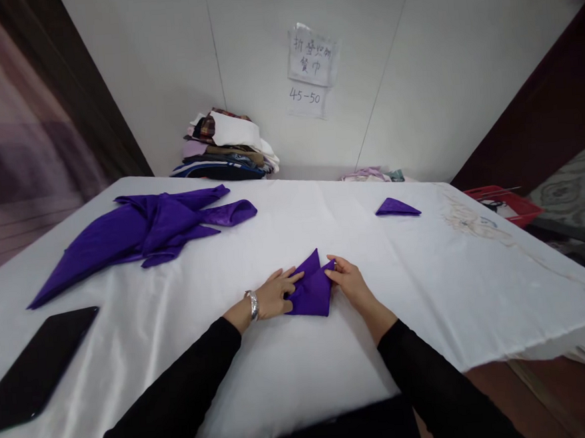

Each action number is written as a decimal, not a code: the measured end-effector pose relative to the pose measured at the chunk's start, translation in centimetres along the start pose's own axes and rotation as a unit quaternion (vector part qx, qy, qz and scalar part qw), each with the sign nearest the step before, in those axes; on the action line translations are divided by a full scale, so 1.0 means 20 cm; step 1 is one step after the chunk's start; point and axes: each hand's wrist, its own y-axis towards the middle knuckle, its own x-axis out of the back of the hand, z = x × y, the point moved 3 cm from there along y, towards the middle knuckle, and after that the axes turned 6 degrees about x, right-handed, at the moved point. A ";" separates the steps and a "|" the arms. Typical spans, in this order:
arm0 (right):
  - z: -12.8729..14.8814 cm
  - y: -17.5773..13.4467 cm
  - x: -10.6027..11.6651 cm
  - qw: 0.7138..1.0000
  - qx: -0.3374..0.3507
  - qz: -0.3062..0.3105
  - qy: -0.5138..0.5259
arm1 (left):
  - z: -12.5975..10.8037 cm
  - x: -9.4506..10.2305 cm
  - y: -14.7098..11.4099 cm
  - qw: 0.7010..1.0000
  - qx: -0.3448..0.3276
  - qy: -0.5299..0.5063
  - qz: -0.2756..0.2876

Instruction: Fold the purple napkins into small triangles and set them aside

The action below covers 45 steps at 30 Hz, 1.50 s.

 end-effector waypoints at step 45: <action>-0.04 0.36 -0.09 0.897 0.123 -0.003 -0.424 | 0.00 -0.01 -0.02 0.982 0.053 0.006 -0.182</action>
